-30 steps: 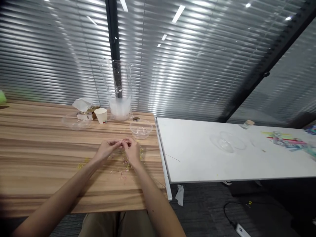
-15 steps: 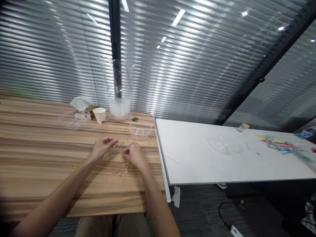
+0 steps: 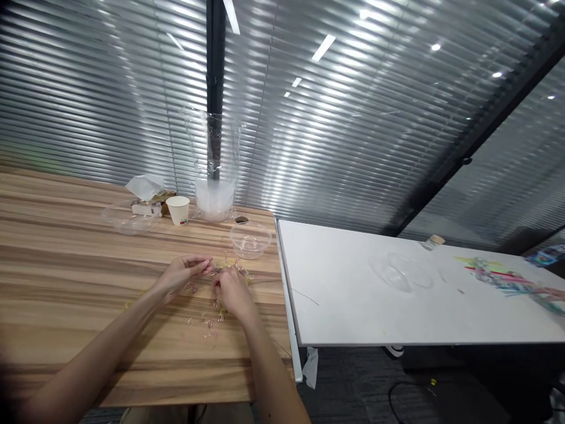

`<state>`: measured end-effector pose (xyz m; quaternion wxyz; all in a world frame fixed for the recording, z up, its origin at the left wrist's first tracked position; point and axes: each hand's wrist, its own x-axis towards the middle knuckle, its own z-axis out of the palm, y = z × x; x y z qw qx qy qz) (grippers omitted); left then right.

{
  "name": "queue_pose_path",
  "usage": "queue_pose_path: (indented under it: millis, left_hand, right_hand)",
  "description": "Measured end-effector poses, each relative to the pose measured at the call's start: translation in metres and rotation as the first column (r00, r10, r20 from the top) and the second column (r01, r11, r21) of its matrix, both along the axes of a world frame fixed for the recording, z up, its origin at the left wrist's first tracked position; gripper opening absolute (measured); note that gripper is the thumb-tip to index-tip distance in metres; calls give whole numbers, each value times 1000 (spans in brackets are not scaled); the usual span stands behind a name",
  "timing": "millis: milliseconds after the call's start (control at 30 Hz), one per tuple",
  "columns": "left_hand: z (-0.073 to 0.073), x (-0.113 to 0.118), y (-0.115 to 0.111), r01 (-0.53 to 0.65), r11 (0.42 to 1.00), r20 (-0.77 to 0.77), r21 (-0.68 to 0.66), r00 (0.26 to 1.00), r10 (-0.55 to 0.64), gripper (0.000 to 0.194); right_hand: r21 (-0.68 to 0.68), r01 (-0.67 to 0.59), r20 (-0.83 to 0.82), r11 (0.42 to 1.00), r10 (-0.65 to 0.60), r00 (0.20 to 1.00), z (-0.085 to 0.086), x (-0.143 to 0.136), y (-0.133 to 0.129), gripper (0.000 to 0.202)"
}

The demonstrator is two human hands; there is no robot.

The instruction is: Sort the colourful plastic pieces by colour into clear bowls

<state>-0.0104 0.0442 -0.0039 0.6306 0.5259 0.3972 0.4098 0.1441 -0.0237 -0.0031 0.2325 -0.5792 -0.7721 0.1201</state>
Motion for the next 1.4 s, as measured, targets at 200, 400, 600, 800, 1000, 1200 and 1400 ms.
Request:
queue_pose_path:
  millis: [200, 400, 600, 800, 1000, 1200, 1400]
  left_hand:
    - [5, 3, -5, 102, 993, -10, 50, 995, -102, 50]
    - [10, 7, -13, 142, 989, 85, -34, 987, -138, 49]
    - [10, 7, -15, 185, 970, 202, -160, 968, -151, 36]
    - [15, 2, -13, 87, 993, 128, -76, 989, -77, 48]
    - [30, -2, -11, -151, 988, 143, 39, 979, 144, 56]
    - [41, -51, -34, -279, 848, -157, 451, 910, 383, 41]
    - [27, -127, -58, -82, 760, -506, 645, 699, 505, 40]
  right_hand:
    - [133, 199, -166, 971, -177, 970, 8, 5, 1, 16]
    - [259, 167, -392, 951, -54, 918, 10, -3, 5, 13]
    - [320, 194, -349, 927, -75, 934, 7, -8, 3, 13]
    - [263, 224, -480, 939, -74, 874, 7, -4, 8, 10]
    - [174, 107, -250, 979, -61, 966, 9, 9, 8, 18]
    - [50, 41, -104, 998, -36, 994, 3, 9, 5, 22]
    - [14, 64, -67, 998, -63, 996, 7, 9, 3, 23]
